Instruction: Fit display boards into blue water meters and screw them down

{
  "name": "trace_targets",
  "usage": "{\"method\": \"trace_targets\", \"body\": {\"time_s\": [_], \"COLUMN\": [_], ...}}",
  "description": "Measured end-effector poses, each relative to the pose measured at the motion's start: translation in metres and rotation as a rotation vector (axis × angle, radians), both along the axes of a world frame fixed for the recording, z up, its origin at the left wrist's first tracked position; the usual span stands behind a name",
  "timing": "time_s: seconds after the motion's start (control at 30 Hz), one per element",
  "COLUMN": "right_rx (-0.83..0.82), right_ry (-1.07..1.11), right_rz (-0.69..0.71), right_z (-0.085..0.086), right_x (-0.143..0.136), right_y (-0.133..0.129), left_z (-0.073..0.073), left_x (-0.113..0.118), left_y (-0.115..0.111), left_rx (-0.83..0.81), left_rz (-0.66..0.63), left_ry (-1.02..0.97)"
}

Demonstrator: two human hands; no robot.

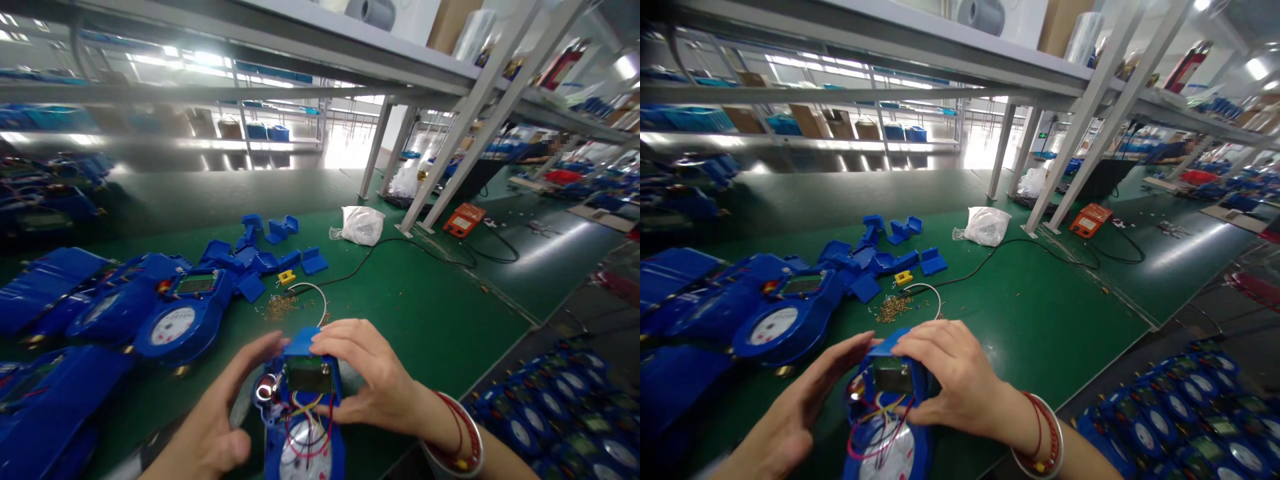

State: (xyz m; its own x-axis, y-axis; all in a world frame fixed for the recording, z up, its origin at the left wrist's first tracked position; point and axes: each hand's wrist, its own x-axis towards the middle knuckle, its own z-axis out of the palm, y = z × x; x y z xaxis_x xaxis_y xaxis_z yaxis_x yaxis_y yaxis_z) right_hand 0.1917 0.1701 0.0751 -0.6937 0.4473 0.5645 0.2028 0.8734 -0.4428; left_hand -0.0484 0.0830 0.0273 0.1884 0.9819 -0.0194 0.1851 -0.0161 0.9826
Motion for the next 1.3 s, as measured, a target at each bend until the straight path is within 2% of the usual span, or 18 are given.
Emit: {"method": "trace_targets", "body": {"time_s": [0.07, 0.13, 0.2, 0.27, 0.33, 0.4, 0.5, 0.57, 0.6, 0.67, 0.77, 0.83, 0.9, 1.03, 1.2, 1.3], "right_rx": [0.166, 0.278, 0.337, 0.346, 0.247, -0.031, -0.542, -0.728, -0.756, -0.725, -0.608, -0.561, -0.544, -0.572, -0.614, -0.631], "right_ry": [0.031, 0.049, 0.068, 0.092, 0.107, 0.101, 0.112, 0.140, 0.155, 0.192, 0.253, 0.274, 0.286, 0.284, 0.293, 0.308], "right_rz": [-0.043, -0.067, -0.080, -0.110, -0.159, -0.164, 0.010, 0.124, 0.124, 0.032, -0.130, -0.168, -0.196, -0.211, -0.227, -0.211], "right_z": [0.004, 0.004, -0.001, -0.007, -0.012, -0.013, -0.009, -0.005, -0.003, -0.001, -0.001, -0.002, -0.003, -0.006, -0.006, -0.006], "right_x": [-0.001, -0.003, -0.006, -0.009, -0.010, -0.009, -0.008, -0.012, -0.015, -0.025, -0.039, -0.045, -0.047, -0.048, -0.047, -0.048], "right_y": [0.001, 0.002, 0.001, -0.002, -0.007, -0.011, -0.014, -0.015, -0.016, -0.017, -0.021, -0.024, -0.026, -0.028, -0.028, -0.027], "left_z": [0.003, 0.008, 0.015, 0.022, 0.026, 0.029, 0.031, 0.032, 0.034, 0.036, 0.039, 0.039, 0.039, 0.036, 0.029, 0.029], "left_x": [-0.001, 0.004, 0.012, 0.020, 0.024, 0.024, 0.021, 0.022, 0.023, 0.030, 0.046, 0.056, 0.063, 0.065, 0.057, 0.053], "left_y": [0.003, 0.007, 0.012, 0.016, 0.017, 0.016, 0.012, 0.010, 0.010, 0.010, 0.009, 0.007, 0.005, 0.000, -0.008, -0.011], "left_rx": [0.008, 0.022, -0.026, -0.106, -0.151, -0.131, -0.033, 0.008, 0.011, -0.022, -0.168, -0.284, -0.366, -0.397, -0.326, -0.307], "left_rz": [0.029, 0.050, 0.049, 0.090, 0.177, 0.278, 0.375, 0.371, 0.360, 0.366, 0.432, 0.436, 0.410, 0.477, 0.558, 0.534], "left_ry": [0.006, 0.107, 0.156, 0.079, -0.021, -0.036, 0.015, 0.011, -0.015, -0.135, -0.451, -0.636, -0.736, -0.748, -0.585, -0.599]}}
